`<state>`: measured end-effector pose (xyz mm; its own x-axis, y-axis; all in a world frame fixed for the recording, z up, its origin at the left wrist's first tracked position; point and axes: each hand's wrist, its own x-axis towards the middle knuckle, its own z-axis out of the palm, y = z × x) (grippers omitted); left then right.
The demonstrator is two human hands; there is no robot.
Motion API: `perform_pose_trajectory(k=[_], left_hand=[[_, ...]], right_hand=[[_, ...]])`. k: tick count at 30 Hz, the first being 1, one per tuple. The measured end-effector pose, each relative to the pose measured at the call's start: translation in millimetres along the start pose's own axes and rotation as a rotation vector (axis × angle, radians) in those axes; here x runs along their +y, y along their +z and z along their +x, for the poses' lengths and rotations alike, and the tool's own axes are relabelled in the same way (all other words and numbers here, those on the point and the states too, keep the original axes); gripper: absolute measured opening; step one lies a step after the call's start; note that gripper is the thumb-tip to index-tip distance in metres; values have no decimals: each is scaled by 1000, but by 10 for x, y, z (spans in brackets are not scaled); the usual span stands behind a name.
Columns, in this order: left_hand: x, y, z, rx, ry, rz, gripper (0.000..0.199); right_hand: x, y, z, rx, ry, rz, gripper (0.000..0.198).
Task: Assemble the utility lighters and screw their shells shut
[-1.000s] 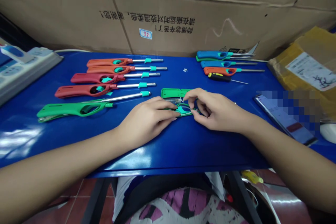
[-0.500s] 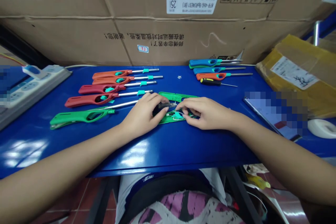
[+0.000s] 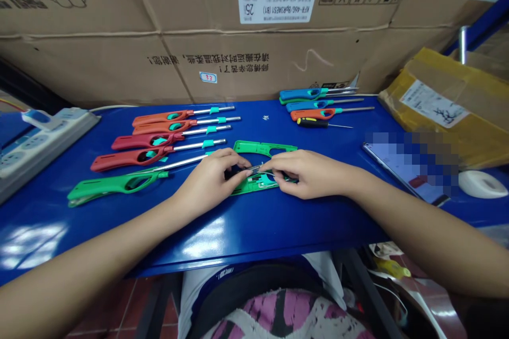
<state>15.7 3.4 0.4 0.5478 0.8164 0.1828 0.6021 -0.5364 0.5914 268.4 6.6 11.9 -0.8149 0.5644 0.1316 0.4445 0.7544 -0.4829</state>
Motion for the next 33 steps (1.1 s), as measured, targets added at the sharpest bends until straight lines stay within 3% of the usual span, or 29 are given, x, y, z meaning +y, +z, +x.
perform_pose_trajectory(k=[4, 10, 14, 17, 21, 26, 29, 33], left_hand=[[-27, -31, -20, -38, -39, 24, 20], [-26, -98, -37, -24, -87, 54, 17], [45, -143, -50, 65, -97, -21, 25], [95, -152, -76, -4, -102, -92, 28], [104, -97, -114, -103, -176, -272, 27], [79, -37, -121, -51, -166, -333, 25], [87, -48, -116, -12, -164, -286, 26], [79, -39, -113, 9, -160, -305, 27]], right_hand=[[-7, -3, -5, -13, -9, -10, 28], [13, 24, -8, 11, -15, -15, 35], [47, -4, 3, 156, 61, -24, 26], [77, -52, 14, 271, 151, -18, 17], [93, -87, 26, 297, 320, 136, 8], [70, -43, 40, 151, 525, 562, 16], [49, -19, 51, 144, 548, 676, 20], [18, -34, 61, 164, 542, 622, 22]])
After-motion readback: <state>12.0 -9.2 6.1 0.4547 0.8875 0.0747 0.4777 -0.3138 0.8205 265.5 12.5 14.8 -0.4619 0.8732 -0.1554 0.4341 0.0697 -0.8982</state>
